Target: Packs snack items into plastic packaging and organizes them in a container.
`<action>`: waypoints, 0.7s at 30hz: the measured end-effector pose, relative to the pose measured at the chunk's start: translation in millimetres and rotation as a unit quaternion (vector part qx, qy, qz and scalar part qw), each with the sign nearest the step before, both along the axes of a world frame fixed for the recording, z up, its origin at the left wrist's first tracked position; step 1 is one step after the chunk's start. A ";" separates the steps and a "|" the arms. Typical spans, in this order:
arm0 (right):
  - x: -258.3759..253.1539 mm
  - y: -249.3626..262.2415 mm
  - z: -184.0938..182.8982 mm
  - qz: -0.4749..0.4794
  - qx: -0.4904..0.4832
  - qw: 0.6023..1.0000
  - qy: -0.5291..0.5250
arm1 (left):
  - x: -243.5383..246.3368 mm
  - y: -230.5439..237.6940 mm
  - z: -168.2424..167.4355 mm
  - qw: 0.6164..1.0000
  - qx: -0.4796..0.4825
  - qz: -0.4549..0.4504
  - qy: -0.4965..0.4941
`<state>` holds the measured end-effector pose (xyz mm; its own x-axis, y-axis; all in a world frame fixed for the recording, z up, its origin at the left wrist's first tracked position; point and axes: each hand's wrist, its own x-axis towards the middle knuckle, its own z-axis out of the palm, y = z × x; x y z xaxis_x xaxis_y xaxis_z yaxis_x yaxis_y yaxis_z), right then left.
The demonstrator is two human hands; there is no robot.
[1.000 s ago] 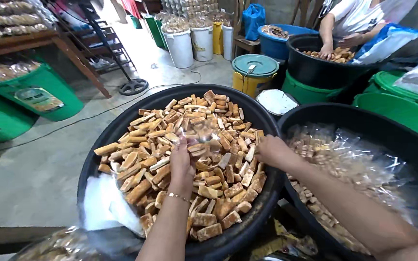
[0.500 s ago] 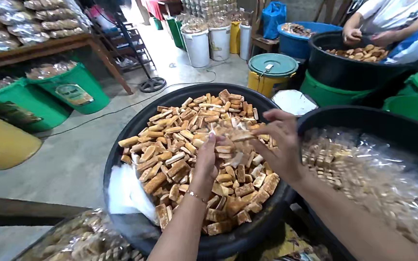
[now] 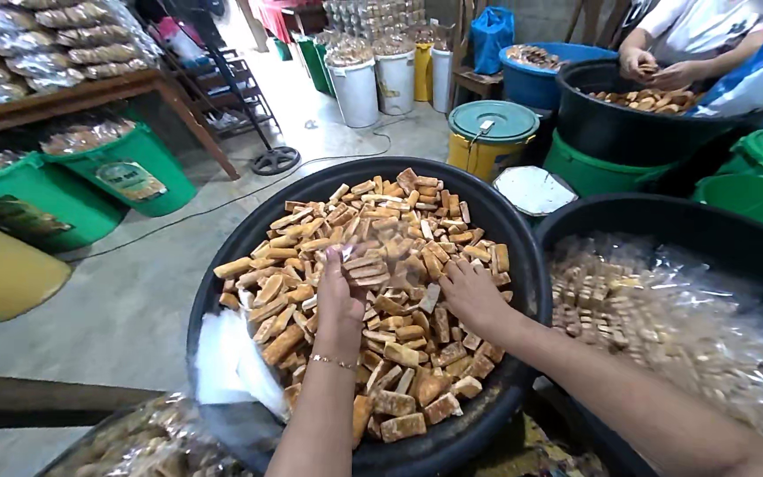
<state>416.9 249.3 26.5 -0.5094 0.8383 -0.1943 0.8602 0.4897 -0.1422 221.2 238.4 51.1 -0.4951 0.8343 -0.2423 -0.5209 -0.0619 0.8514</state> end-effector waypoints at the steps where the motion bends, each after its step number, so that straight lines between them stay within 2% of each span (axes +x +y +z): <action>1: 1.0 -1.8 0.6 -0.002 -0.021 0.999 0.033 | -0.4 -0.5 -0.3 1.000 0.000 0.000 -0.005; 3: 10.2 -5.9 3.4 -0.020 -0.056 0.986 0.153 | -0.5 0.3 -1.2 1.000 -0.005 -0.003 -0.019; 4: 17.8 -11.8 4.3 -0.037 -0.035 0.970 0.239 | 0.8 0.8 -2.0 0.999 -0.011 -0.008 -0.030; 5: 24.7 -18.9 3.4 -0.047 0.032 0.940 0.337 | 2.5 1.2 -2.4 0.999 -0.015 -0.015 -0.039; 7: 27.9 -24.7 2.8 -0.012 0.227 0.836 0.500 | 7.3 -0.8 -1.4 0.998 -0.017 -0.033 -0.049; 8: 26.8 -24.0 6.1 0.012 0.290 0.791 0.538 | 11.4 -3.0 -0.5 0.998 -0.016 -0.048 -0.049; 9: 24.9 -22.7 10.3 0.024 0.335 0.766 0.548 | 17.7 -5.6 0.7 0.997 -0.020 -0.068 -0.044; 10: 22.2 -20.9 13.5 0.026 0.373 0.759 0.532 | 24.6 -8.6 1.4 0.995 -0.022 -0.094 -0.039; 12: 15.0 -16.3 15.4 0.024 0.408 0.775 0.482 | 35.6 -14.5 1.9 0.989 -0.018 -0.144 -0.028; 14: 8.5 -14.3 16.5 0.019 0.390 0.792 0.469 | 41.3 -18.6 2.8 0.984 -0.007 -0.180 -0.012; 18: -0.4 -17.5 12.0 0.040 0.369 0.784 0.498 | 43.7 -28.0 1.3 0.965 0.073 -0.252 0.013; 21: 6.0 -18.7 14.6 0.098 0.280 0.804 0.516 | 32.9 -23.9 -1.2 0.961 0.119 -0.247 0.043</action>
